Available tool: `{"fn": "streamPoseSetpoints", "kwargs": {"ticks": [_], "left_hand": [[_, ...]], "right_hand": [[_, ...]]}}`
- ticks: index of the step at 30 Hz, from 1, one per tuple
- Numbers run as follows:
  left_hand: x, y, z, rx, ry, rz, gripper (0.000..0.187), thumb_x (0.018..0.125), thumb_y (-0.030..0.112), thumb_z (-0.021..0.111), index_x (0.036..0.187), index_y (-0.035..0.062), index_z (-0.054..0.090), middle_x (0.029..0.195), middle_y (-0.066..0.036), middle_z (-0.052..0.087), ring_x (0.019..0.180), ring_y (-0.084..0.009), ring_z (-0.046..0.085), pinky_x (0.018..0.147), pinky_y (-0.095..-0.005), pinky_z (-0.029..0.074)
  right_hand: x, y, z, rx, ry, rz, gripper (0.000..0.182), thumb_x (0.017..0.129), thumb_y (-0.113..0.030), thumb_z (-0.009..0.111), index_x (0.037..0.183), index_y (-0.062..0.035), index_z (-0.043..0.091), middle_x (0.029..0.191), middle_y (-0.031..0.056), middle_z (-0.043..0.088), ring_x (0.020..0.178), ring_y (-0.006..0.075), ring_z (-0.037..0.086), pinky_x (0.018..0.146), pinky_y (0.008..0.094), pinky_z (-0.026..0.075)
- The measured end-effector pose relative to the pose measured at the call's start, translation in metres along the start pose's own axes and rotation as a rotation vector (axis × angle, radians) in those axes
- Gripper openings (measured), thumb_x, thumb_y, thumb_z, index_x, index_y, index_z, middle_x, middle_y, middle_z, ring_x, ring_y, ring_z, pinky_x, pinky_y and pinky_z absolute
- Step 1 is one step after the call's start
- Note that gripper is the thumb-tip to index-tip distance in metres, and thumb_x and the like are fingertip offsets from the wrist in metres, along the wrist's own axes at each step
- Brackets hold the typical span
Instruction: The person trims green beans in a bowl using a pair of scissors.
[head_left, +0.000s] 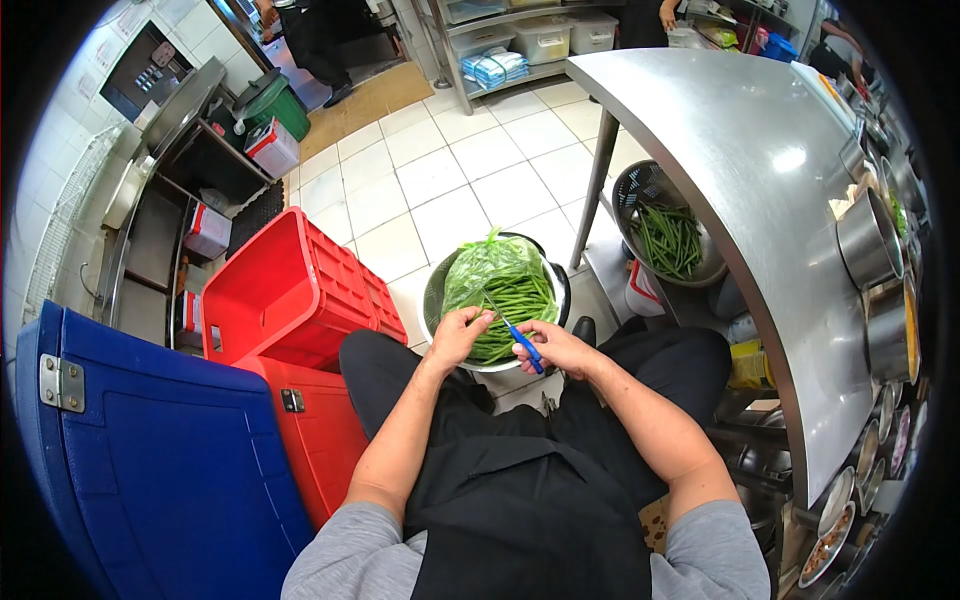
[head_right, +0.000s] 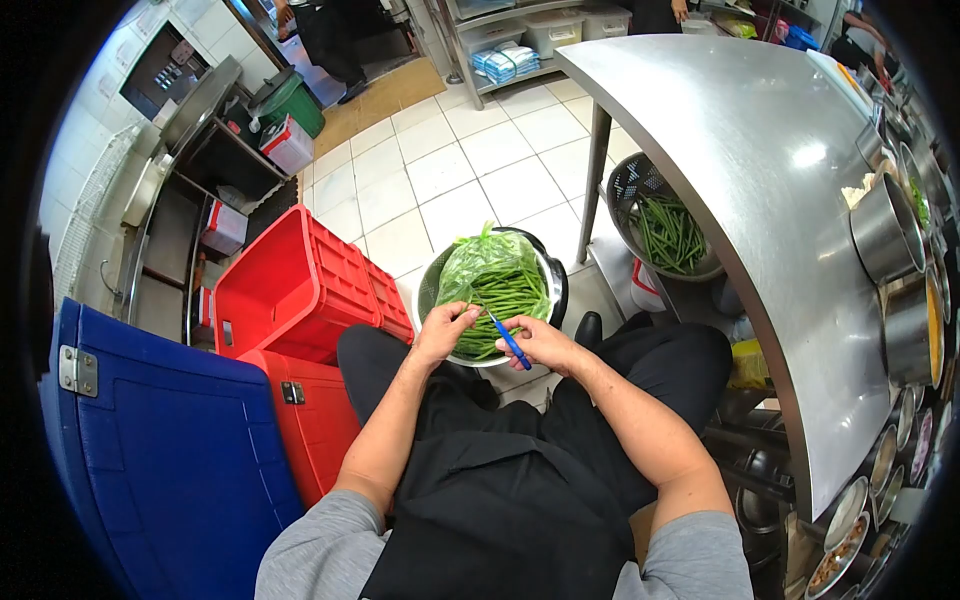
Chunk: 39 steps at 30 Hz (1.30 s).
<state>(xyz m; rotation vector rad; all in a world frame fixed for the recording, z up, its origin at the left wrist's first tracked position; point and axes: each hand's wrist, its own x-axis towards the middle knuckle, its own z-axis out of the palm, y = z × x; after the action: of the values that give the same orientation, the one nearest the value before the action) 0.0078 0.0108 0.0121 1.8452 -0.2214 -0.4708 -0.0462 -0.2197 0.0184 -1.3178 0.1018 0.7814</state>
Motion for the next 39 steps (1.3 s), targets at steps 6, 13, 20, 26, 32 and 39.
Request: {"fn": "streamPoseSetpoints", "kwargs": {"ticks": [6, 13, 20, 26, 32, 39], "left_hand": [[0.003, -0.016, -0.002, -0.006, -0.035, -0.003, 0.026, 0.098, 0.023, 0.058, 0.103, 0.0004, 0.069, 0.080, 0.002, 0.060, 0.075, -0.0052, 0.051, 0.066, -0.0223, 0.042], [0.008, -0.012, -0.002, -0.694, 0.330, -0.099, 0.018, 0.104, 0.027, 0.045, 0.107, 0.0089, 0.049, 0.098, -0.011, 0.066, 0.074, -0.0157, 0.064, 0.060, -0.0264, 0.052], [0.009, -0.006, 0.011, -1.042, 0.436, 0.074, 0.017, 0.105, 0.024, 0.042, 0.108, 0.0084, 0.047, 0.105, -0.020, 0.065, 0.086, -0.0286, 0.067, 0.075, -0.0382, 0.057], [0.006, -0.011, 0.021, -1.127, 0.414, 0.086, 0.016, 0.104, 0.024, 0.043, 0.107, 0.0088, 0.047, 0.105, -0.021, 0.065, 0.089, -0.0308, 0.067, 0.080, -0.0412, 0.058], [0.003, -0.015, 0.022, -1.167, 0.443, 0.065, 0.016, 0.104, 0.024, 0.043, 0.106, 0.0085, 0.048, 0.105, -0.021, 0.065, 0.092, -0.0313, 0.067, 0.081, -0.0414, 0.058], [0.001, -0.013, 0.024, -1.199, 0.474, 0.042, 0.016, 0.104, 0.024, 0.044, 0.104, 0.0085, 0.049, 0.102, -0.020, 0.065, 0.087, -0.0290, 0.067, 0.079, -0.0402, 0.057]], "right_hand": [[0.002, 0.005, -0.001, -0.055, -0.010, 0.021, 0.053, 0.089, -0.028, 0.073, 0.128, 0.0003, 0.050, 0.086, 0.0074, 0.065, 0.070, 0.0151, 0.065, 0.061, 0.0283, 0.053], [0.000, 0.002, -0.002, 0.044, 0.031, 0.139, 0.048, 0.090, -0.030, 0.071, 0.125, -0.0040, 0.050, 0.090, 0.0090, 0.065, 0.075, 0.0190, 0.068, 0.069, 0.0322, 0.058], [-0.003, -0.002, 0.001, 0.275, -0.068, 0.041, 0.055, 0.089, -0.040, 0.071, 0.125, -0.0044, 0.048, 0.092, 0.0108, 0.064, 0.081, 0.0217, 0.069, 0.073, 0.0329, 0.058], [-0.004, -0.001, 0.002, 0.340, -0.121, 0.005, 0.049, 0.091, -0.035, 0.069, 0.124, -0.0050, 0.048, 0.094, 0.0108, 0.064, 0.082, 0.0223, 0.070, 0.073, 0.0330, 0.059], [-0.002, 0.002, 0.004, 0.304, -0.107, -0.019, 0.048, 0.092, -0.029, 0.069, 0.126, -0.0035, 0.047, 0.094, 0.0108, 0.064, 0.082, 0.0220, 0.069, 0.072, 0.0326, 0.059], [0.001, 0.007, 0.006, 0.255, -0.078, -0.032, 0.046, 0.092, -0.024, 0.069, 0.126, -0.0014, 0.048, 0.091, 0.0098, 0.064, 0.077, 0.0193, 0.069, 0.067, 0.0301, 0.058]]}}
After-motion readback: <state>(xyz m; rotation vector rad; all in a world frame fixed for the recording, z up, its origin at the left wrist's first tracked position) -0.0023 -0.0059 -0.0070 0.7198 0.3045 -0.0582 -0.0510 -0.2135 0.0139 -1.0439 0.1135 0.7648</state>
